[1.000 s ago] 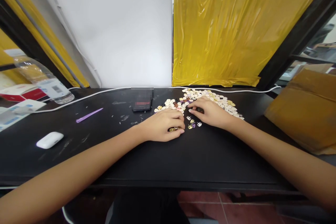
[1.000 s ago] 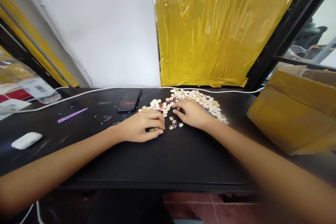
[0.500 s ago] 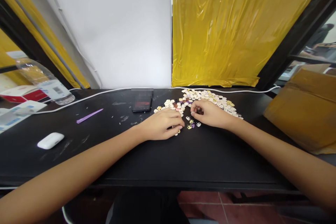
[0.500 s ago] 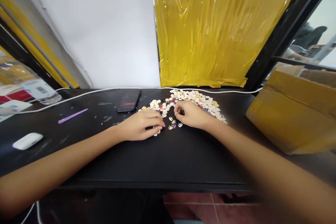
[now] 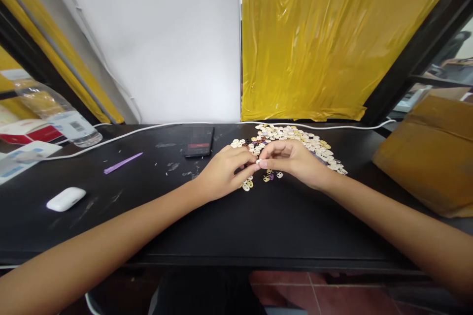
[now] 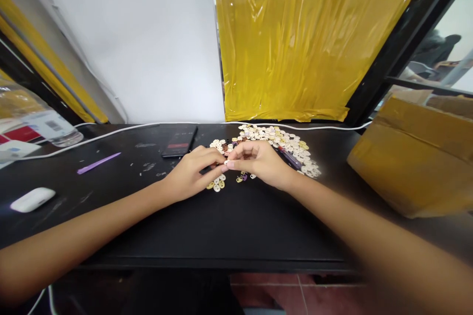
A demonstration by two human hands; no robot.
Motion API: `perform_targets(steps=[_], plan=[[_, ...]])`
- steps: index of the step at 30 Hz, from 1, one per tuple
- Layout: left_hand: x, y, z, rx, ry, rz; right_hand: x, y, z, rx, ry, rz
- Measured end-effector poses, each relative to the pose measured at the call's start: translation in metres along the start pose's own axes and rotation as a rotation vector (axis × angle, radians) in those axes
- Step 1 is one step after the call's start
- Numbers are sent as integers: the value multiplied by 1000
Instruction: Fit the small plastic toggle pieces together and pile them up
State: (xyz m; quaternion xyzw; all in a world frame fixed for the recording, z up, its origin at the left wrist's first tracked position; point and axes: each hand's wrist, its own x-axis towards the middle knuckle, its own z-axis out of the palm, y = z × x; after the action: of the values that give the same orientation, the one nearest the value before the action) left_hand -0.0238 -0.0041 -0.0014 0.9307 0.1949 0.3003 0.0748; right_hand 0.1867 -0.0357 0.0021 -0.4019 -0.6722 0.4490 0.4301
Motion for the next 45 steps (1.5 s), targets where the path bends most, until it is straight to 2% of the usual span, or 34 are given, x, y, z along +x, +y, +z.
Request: perform_targets(steps=[10,15,20,27,34,40,45], plan=[[-1,4,-1,-16,-27,-13,2,5,0,56,-40,15],[0,5,-2,-25,16,-11,1,5,5,103,-47,19],[1,5,-1,-29,61,-30,2,6,8,101,2,8],[1,2,1,-7,45,-29,2,5,7,2,-35,-28],[-1,-3,-1,2,18,-33,2,5,-1,-142,10,-123],[-1,-1,-1,-54,-46,-14,-1,4,3,-242,-136,-145],[0,1,-1,-151,-53,-6,-5,2,3,-416,-156,-278]])
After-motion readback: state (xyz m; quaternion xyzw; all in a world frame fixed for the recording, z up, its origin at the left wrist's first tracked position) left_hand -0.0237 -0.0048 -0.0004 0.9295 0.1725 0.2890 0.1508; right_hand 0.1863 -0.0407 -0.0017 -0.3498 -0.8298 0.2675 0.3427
